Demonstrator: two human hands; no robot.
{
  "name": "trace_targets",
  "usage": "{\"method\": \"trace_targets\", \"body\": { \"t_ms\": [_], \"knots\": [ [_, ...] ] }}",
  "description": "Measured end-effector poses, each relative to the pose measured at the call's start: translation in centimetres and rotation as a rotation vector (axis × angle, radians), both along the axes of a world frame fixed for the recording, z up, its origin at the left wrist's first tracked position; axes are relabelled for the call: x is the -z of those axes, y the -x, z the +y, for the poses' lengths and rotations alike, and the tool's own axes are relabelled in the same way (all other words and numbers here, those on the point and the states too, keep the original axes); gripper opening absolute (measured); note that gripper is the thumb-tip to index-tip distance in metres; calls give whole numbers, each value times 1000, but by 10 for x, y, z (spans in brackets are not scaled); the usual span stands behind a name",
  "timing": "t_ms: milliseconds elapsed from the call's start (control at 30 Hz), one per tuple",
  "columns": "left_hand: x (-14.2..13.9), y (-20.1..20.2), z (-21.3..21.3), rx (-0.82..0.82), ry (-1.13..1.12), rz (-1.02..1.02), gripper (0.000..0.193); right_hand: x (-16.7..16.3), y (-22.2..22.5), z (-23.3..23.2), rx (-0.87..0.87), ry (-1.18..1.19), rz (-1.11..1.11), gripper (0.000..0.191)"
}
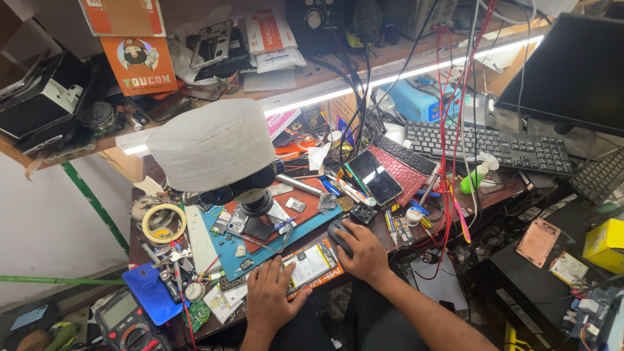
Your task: The person reassembles a smartphone by aligning and snapping the back cover onto the chassis, then presses the power button to turn it on. The device boots to the brand logo, and the person places the phone on the workbench.
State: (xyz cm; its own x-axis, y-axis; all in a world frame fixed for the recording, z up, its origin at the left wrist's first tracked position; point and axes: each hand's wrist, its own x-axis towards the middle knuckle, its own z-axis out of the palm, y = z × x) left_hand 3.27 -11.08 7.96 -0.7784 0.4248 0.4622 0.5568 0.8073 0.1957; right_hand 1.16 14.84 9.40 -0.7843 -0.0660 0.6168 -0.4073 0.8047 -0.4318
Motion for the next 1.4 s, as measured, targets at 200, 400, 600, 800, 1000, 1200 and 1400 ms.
{"method": "trace_targets", "body": {
  "t_ms": [200,400,600,800,1000,1200,1400],
  "knots": [
    [3,0,0,4,1,15,68,3,0,1,-1,-2,18,40],
    [4,0,-1,-1,7,10,68,3,-1,0,8,12,-4,39],
    [5,-1,0,1,-4,19,67,1,-2,0,1,16,-1,39],
    [2,-1,0,2,0,27,68,-1,-2,-1,0,14,8,39],
    [1,-2,1,1,-7,22,67,-3,-3,-1,-2,16,1,39],
    [1,-3,2,2,-9,19,67,-4,-4,-1,4,8,17,40],
    [1,-3,3,-3,-2,25,68,-3,-6,0,10,39,35,40]
  ]
}}
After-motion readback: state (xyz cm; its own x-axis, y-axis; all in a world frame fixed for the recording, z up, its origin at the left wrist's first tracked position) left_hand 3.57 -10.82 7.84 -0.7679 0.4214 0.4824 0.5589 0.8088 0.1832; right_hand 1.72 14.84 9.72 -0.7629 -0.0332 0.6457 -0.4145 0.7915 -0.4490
